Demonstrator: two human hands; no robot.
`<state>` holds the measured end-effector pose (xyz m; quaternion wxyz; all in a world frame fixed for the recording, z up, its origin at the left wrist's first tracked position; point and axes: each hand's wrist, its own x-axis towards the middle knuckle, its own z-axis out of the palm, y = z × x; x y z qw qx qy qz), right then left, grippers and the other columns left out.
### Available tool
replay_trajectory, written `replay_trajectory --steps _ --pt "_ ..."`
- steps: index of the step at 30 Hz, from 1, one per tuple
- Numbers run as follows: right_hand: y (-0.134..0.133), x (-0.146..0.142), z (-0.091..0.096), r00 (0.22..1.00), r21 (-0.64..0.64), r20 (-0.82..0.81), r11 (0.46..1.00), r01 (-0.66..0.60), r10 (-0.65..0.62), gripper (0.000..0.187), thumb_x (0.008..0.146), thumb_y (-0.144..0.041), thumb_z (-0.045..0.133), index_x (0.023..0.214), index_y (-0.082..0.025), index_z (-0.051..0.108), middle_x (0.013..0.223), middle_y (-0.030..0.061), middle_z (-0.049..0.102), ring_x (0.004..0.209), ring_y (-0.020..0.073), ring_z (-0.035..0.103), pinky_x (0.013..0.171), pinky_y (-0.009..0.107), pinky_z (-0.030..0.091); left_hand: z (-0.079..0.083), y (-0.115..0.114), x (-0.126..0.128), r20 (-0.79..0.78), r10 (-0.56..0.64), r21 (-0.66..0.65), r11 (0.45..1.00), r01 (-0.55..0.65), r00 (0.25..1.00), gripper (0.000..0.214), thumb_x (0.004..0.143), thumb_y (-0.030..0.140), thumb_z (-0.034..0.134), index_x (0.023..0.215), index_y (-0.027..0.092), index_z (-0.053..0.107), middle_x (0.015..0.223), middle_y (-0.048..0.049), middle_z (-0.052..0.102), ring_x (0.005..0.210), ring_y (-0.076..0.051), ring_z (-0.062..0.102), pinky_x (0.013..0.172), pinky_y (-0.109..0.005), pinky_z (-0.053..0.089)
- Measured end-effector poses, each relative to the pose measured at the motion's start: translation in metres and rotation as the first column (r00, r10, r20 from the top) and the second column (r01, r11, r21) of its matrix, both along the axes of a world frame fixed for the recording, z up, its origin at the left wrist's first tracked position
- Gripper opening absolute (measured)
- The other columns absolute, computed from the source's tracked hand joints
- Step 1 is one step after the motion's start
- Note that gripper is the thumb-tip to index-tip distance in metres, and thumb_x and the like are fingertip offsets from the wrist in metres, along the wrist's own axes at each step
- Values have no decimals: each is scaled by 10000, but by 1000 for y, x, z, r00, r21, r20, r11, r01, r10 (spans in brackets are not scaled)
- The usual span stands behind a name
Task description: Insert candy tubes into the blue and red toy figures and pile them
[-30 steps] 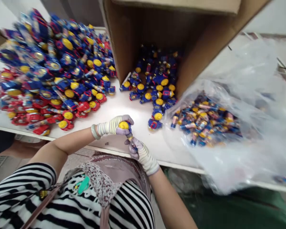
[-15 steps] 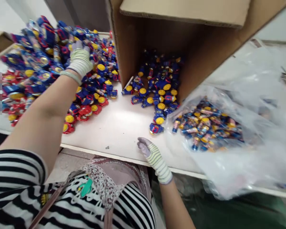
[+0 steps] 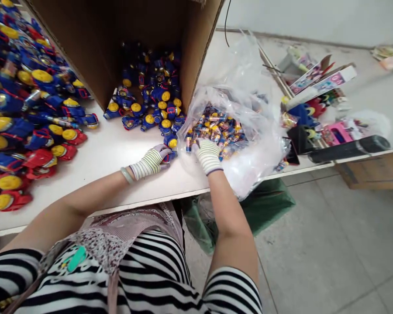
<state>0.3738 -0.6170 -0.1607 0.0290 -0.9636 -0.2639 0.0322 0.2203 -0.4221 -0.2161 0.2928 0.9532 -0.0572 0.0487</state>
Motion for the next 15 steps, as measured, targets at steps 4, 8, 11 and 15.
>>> replay_trajectory --steps 4,8,11,15 --pt "35 -13 -13 998 -107 59 994 -14 20 492 910 -464 643 1264 -127 703 1430 230 581 1318 395 535 1070 528 439 -3 11 -14 -38 96 -406 908 -103 995 510 809 348 718 1250 145 562 1199 -143 631 1089 -292 619 977 -448 524" --pt "29 -34 -17 998 0 21 998 -58 58 434 968 -344 540 1307 -104 668 1387 230 623 1280 369 570 1075 500 439 13 36 -46 -201 206 -776 563 -284 958 552 834 438 667 1268 159 472 1065 -84 645 877 -195 648 791 -326 552" --pt "20 -63 -7 955 172 -139 956 -236 261 452 1011 -376 470 1356 -132 630 1279 172 708 1131 315 663 992 407 496 22 46 -65 -242 202 -866 396 -306 949 523 848 453 626 1257 164 476 1036 -77 628 853 -188 657 708 -295 559" --pt "27 -110 19 860 151 -213 885 -440 463 420 1020 -427 479 1303 -169 654 1228 132 739 1063 286 692 904 344 501 26 48 -77 -189 254 -879 387 -279 948 531 822 465 630 1242 157 525 954 -53 601 708 -152 604 521 -229 502"
